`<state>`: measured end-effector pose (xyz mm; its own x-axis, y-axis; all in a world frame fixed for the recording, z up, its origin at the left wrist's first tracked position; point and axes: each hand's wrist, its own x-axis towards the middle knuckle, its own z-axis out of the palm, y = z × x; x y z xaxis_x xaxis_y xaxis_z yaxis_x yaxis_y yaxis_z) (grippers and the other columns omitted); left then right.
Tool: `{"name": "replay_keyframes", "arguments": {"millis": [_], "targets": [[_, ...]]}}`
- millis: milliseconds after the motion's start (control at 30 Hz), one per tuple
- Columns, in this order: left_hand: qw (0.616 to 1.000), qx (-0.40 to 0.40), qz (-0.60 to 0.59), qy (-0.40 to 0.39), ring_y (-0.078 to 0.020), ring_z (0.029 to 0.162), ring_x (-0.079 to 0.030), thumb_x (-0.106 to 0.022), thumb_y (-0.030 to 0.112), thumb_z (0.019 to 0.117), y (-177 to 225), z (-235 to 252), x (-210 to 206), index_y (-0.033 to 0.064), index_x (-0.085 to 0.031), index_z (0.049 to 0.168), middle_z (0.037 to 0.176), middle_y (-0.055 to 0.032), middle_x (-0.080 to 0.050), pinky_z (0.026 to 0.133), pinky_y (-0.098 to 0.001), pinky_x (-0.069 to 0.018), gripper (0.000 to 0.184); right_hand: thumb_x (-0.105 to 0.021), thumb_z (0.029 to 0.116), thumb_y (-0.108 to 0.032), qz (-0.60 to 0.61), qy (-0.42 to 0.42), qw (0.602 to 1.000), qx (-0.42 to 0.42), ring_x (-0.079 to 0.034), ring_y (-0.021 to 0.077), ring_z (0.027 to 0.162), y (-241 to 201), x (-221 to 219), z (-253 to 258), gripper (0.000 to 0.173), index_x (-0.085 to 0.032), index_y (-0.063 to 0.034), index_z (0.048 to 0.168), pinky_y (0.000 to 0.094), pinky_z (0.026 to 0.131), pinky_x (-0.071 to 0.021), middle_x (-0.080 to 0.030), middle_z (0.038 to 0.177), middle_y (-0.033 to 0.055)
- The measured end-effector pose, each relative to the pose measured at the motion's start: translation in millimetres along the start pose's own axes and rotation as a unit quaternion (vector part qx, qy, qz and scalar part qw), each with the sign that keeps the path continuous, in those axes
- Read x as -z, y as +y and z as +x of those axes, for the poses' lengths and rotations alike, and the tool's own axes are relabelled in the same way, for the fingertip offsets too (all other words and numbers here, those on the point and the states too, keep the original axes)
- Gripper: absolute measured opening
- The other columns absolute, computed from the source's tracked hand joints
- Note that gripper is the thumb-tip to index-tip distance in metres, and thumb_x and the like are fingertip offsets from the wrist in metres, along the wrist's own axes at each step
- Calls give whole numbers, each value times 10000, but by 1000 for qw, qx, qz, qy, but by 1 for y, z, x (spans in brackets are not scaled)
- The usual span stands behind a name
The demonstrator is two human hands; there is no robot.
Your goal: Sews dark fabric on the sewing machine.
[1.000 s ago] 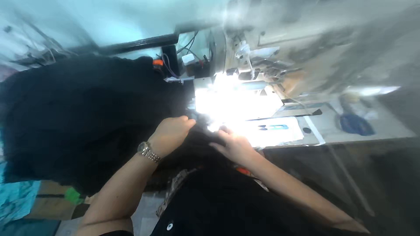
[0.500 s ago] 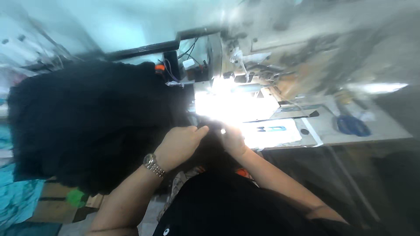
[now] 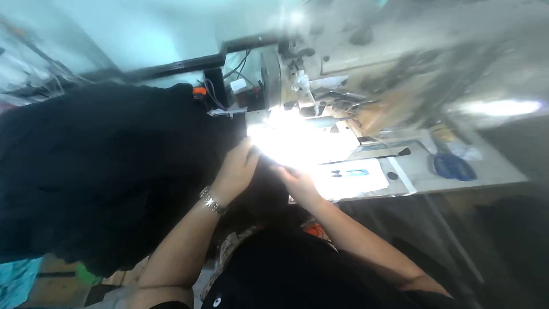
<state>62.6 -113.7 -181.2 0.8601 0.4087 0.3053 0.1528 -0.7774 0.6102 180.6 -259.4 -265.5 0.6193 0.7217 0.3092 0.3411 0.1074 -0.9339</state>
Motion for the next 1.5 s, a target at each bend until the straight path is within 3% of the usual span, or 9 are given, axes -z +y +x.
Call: {"name": "replay_keyframes", "arguments": {"millis": [100, 200, 333, 533, 767, 1000, 1200, 1367, 1500], "targets": [[1000, 18, 10, 21, -159, 701, -648, -553, 168, 1059, -2, 20, -10, 86, -635, 1099, 837, -62, -662, 618, -362, -557, 123, -600, 1043, -182, 96, -32, 990, -95, -687, 31, 773, -5, 0, 4, 195, -747, -62, 1001, 230, 750, -580, -739, 833, -8], [989, -10, 141, 37, -258, 811, -715, -658, 206, 1001, -6, 39, -13, 108, -693, 1160, 927, -93, -728, 699, -493, -589, 190, -623, 1023, -167, 101, -15, 991, -81, -714, 58, 815, 1, 0, 1, 175, -684, -23, 1103, 244, 788, -602, -752, 885, 17], [978, 36, 196, -64, -313, 914, -728, -707, 247, 943, -21, 73, -28, 119, -749, 1097, 991, -115, -750, 778, -575, -581, 204, -512, 1058, -166, -131, -16, 991, 9, -709, 68, 1026, 12, 24, -5, 301, -735, -109, 1253, 267, 939, -567, -760, 1133, 40], [993, 4, 121, 4, -342, 1032, -703, -700, 98, 914, -38, 107, -68, -40, -731, 1033, 1053, -215, -727, 924, -514, -546, 185, -552, 1025, -152, -358, 7, 934, 20, -754, 324, 893, 6, 43, 13, 262, -783, -34, 1055, 524, 788, -599, -768, 939, 159], [992, 107, -8, -72, -221, 1128, -634, -719, 143, 938, -30, 126, -59, -16, -644, 1247, 1201, -175, -673, 1008, -400, -488, 356, -572, 1020, -164, -376, 14, 924, 63, -751, 272, 967, 7, 31, 15, 251, -781, -116, 1150, 474, 855, -608, -776, 1027, 94], [991, 17, 109, -72, -248, 1153, -646, -704, 274, 951, -34, 138, -62, 44, -711, 1193, 1190, -154, -709, 1029, -449, -469, 335, -564, 1025, -171, -394, 26, 916, 69, -754, 276, 958, 12, 25, 18, 255, -780, -89, 1131, 466, 845, -610, -776, 1020, 105], [994, 24, 77, -77, -295, 1106, -668, -725, 169, 911, -67, 150, -75, 26, -692, 1163, 1131, -176, -707, 970, -513, -522, 292, -560, 1028, -158, -402, 20, 914, 54, -751, 282, 973, 10, 23, 15, 261, -779, -106, 1160, 475, 857, -606, -776, 1036, 106], [984, -96, 145, 45, -368, 1181, -611, -717, 209, 939, -54, 102, -53, 41, -693, 1185, 1265, -206, -626, 978, -564, -510, 298, -555, 1031, -178, -391, 6, 919, 54, -750, 285, 953, 9, 29, 13, 277, -759, -105, 1204, 473, 854, -608, -772, 1029, 112], [975, -88, 203, 32, -270, 1112, -635, -706, 303, 940, -34, 61, -53, 152, -752, 1110, 1117, -71, -704, 1018, -532, -450, 231, -550, 1038, -208, -384, 7, 922, 38, -751, 278, 962, 10, 29, 13, 274, -768, -101, 1165, 474, 851, -609, -772, 1030, 108]]}}
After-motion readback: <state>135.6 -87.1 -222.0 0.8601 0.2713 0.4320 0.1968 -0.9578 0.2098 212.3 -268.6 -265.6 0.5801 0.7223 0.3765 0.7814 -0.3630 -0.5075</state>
